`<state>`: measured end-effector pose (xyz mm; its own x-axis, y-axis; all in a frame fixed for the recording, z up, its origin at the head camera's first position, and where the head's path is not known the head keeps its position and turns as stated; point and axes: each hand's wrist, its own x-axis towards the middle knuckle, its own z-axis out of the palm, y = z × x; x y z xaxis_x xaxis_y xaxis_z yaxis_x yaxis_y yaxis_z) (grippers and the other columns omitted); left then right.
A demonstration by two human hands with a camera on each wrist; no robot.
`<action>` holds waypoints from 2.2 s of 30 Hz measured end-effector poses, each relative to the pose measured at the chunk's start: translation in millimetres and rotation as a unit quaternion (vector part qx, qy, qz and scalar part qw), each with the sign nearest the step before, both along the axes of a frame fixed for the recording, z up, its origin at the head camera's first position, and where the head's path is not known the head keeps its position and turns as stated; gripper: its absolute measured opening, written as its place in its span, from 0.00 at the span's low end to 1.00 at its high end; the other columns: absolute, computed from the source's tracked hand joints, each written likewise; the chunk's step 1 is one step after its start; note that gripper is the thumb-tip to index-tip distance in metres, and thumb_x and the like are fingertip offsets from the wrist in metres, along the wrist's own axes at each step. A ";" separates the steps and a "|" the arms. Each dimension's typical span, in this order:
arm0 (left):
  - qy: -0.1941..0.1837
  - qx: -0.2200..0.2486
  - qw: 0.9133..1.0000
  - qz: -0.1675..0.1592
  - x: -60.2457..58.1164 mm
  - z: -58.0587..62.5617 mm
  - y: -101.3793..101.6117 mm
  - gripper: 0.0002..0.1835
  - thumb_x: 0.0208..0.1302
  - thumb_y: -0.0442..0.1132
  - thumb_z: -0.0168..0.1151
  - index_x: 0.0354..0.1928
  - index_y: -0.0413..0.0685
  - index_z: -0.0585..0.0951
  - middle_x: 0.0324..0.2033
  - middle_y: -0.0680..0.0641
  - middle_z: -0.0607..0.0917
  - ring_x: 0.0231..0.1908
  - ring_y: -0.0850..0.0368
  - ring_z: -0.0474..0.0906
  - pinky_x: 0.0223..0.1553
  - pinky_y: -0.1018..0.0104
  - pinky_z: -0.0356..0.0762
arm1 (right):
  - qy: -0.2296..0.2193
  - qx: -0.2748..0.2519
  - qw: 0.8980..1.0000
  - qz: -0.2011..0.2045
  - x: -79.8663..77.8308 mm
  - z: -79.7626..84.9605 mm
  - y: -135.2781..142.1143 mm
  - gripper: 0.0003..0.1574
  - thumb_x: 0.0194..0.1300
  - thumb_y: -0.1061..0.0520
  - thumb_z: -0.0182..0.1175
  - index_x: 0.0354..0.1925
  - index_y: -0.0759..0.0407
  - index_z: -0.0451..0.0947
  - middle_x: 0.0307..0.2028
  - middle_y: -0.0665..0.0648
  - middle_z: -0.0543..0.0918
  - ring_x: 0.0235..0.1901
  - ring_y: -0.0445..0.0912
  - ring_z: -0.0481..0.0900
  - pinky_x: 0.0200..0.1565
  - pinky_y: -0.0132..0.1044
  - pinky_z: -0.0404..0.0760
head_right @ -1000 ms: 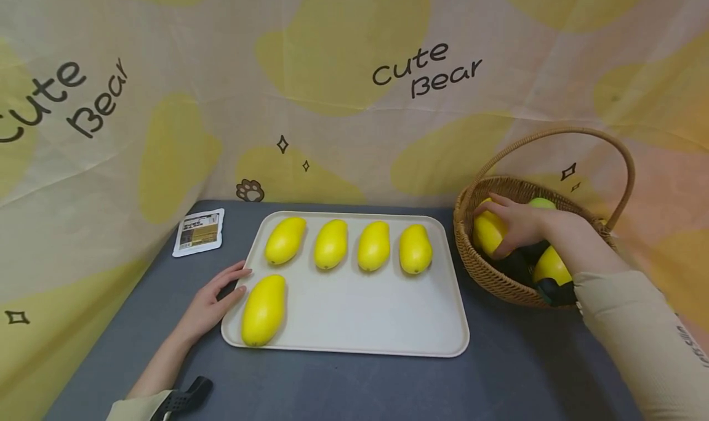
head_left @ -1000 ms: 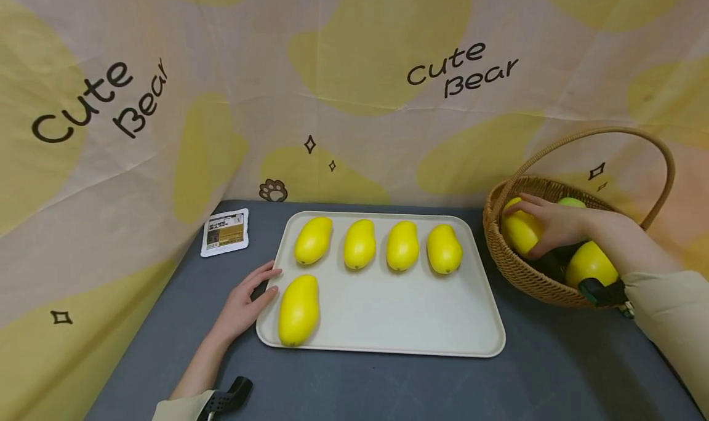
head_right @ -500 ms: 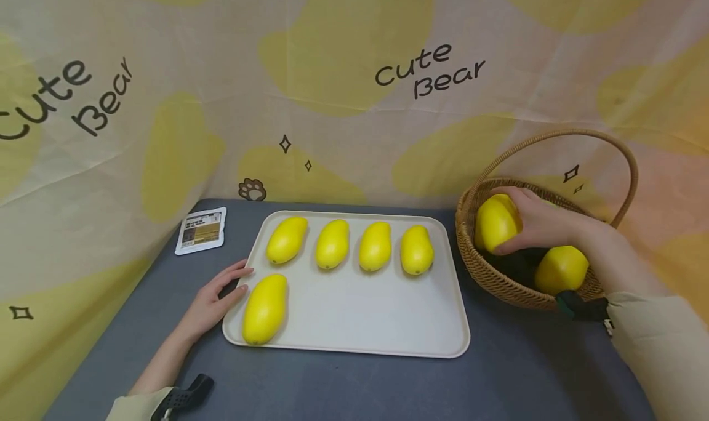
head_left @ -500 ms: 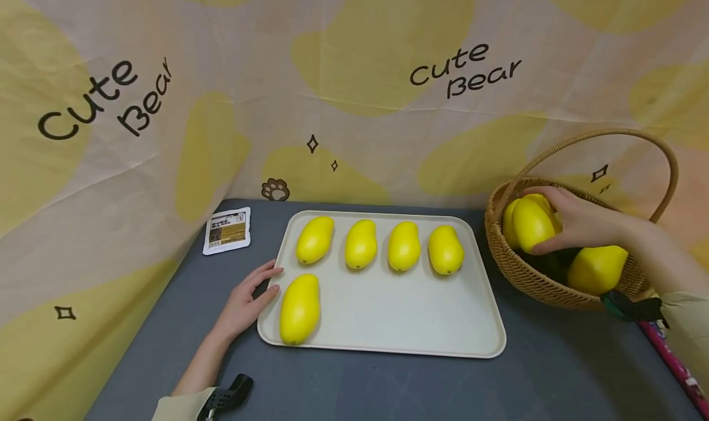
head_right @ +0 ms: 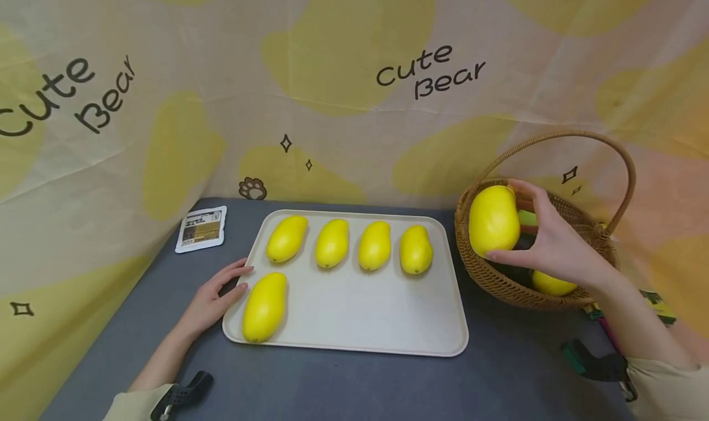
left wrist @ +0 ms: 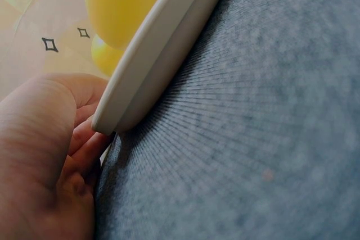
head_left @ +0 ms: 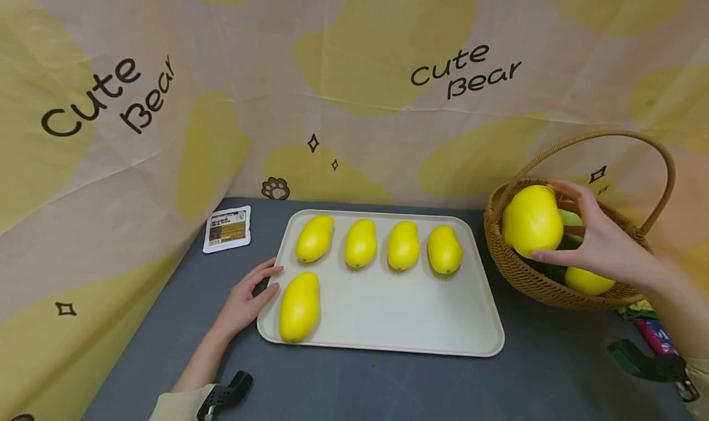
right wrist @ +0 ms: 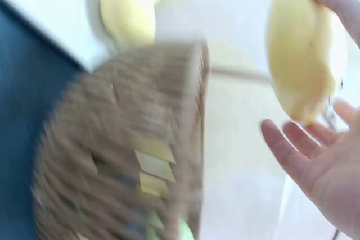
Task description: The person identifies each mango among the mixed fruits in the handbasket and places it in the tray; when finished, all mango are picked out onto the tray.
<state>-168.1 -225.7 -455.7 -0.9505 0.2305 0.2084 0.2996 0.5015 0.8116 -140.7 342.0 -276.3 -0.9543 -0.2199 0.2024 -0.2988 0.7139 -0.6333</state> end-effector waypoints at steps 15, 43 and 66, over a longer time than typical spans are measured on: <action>0.001 -0.019 1.000 0.004 -2.8 -7.5 -5.1 0.20 0.70 0.42 0.59 0.62 0.45 0.77 0.68 0.42 0.68 0.68 0.40 0.60 0.65 0.39 0.55 | -0.033 -0.111 0.993 0.038 10.2 -67.6 -107.6 0.68 0.51 0.56 0.76 0.75 0.56 0.41 0.72 0.60 0.51 0.63 0.59 0.60 0.56 0.53 0.71; -0.010 -0.008 1.000 0.000 -6.6 -4.4 -4.3 0.20 0.70 0.40 0.59 0.62 0.45 0.77 0.68 0.42 0.68 0.69 0.42 0.59 0.66 0.39 0.54 | -0.109 -0.131 0.981 0.097 9.5 -143.9 -236.2 0.68 0.41 0.42 0.80 0.72 0.52 0.52 0.67 0.52 0.60 0.61 0.51 0.66 0.56 0.48 0.74; -0.024 -0.011 1.000 0.003 -6.3 -2.9 -3.5 0.21 0.70 0.41 0.59 0.62 0.46 0.77 0.69 0.42 0.67 0.70 0.41 0.58 0.66 0.38 0.53 | -0.081 -0.077 0.983 0.145 15.7 -150.5 -246.6 0.67 0.42 0.39 0.79 0.71 0.53 0.53 0.68 0.52 0.59 0.63 0.44 0.60 0.60 0.45 0.71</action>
<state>-174.4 -229.1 -458.6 -0.9608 0.2280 0.1580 0.2575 0.5208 0.8139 -125.0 95.4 -426.8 -0.8784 -0.4662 0.1057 -0.3628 0.5060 -0.7825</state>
